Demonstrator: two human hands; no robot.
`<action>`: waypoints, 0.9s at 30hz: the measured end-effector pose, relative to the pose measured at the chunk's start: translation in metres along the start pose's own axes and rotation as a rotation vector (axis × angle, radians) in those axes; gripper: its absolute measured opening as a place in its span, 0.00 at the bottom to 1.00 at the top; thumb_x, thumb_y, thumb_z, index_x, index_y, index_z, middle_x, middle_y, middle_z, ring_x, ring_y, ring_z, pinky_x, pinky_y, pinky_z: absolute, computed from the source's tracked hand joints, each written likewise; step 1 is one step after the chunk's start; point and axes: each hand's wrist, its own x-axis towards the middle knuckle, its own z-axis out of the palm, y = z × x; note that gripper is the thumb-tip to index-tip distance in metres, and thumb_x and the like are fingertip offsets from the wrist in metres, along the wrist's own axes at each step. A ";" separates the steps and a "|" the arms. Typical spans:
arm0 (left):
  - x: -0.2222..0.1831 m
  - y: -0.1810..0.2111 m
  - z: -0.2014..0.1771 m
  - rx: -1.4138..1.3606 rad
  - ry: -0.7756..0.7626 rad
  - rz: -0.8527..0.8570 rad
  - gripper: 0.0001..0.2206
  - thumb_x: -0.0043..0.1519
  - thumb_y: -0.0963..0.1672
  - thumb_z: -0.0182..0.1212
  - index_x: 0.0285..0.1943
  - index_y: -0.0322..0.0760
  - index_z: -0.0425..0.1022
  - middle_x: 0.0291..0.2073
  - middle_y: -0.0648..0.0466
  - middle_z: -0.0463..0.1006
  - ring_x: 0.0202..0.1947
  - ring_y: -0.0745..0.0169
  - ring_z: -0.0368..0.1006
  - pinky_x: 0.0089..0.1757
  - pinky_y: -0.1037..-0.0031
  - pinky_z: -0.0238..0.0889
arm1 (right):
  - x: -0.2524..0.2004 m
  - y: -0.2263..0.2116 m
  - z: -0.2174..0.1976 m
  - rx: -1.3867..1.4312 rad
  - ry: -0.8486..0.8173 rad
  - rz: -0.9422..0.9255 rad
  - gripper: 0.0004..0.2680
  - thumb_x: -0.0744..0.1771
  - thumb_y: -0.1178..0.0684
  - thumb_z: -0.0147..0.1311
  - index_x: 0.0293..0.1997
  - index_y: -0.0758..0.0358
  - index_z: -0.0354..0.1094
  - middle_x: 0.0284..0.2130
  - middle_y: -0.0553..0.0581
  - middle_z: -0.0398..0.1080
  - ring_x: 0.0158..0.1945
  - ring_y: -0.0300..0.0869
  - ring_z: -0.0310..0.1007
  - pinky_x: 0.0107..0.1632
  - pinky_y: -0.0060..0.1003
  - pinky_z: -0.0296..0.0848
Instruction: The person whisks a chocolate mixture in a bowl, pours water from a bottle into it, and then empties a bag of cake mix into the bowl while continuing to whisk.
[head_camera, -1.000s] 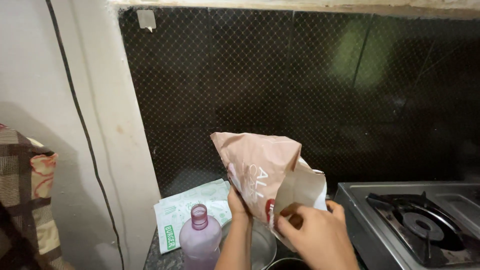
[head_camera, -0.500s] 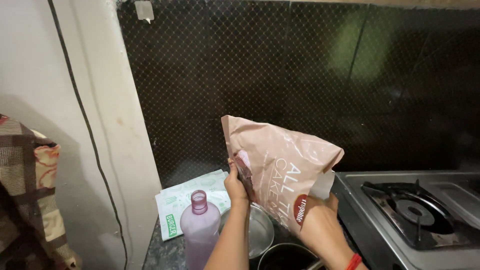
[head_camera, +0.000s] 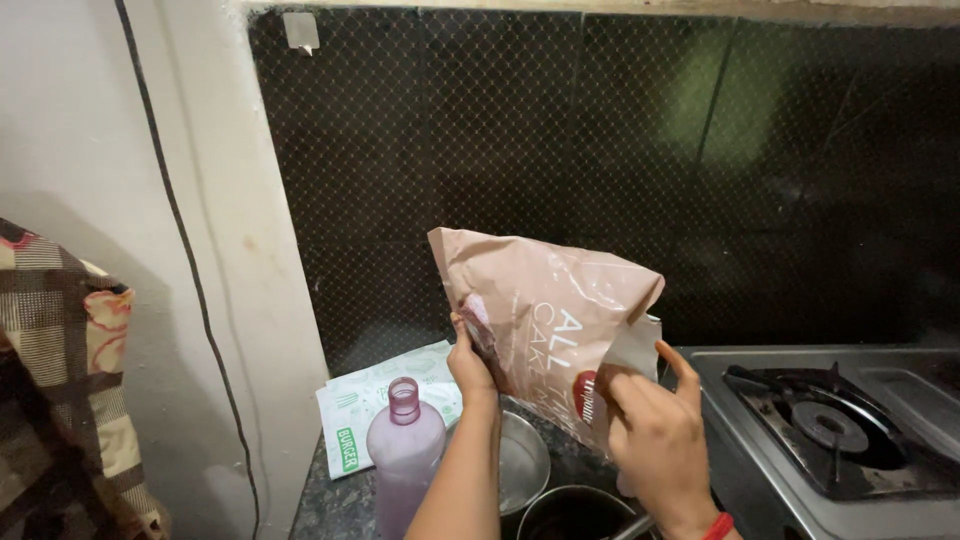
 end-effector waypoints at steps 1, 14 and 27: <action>0.000 0.002 0.000 -0.001 -0.001 0.001 0.31 0.65 0.59 0.55 0.35 0.24 0.81 0.32 0.56 0.76 0.32 0.67 0.65 0.36 0.74 0.61 | -0.001 0.001 -0.001 0.000 0.001 -0.001 0.03 0.60 0.64 0.54 0.30 0.63 0.72 0.20 0.60 0.73 0.32 0.48 0.77 0.74 0.51 0.58; -0.036 0.045 0.008 -0.088 -0.030 -0.003 0.30 0.66 0.58 0.51 0.51 0.25 0.80 0.43 0.51 0.80 0.42 0.62 0.72 0.46 0.71 0.66 | -0.013 0.027 -0.004 0.166 0.228 -0.250 0.12 0.58 0.66 0.57 0.42 0.61 0.77 0.35 0.54 0.79 0.41 0.42 0.79 0.62 0.46 0.65; 0.000 0.008 0.002 -0.150 0.047 0.064 0.19 0.72 0.48 0.42 0.61 0.33 0.73 0.52 0.53 0.79 0.50 0.62 0.74 0.51 0.72 0.66 | -0.023 0.024 -0.020 0.129 0.191 -0.268 0.18 0.59 0.69 0.52 0.50 0.59 0.77 0.44 0.53 0.80 0.49 0.42 0.79 0.63 0.45 0.70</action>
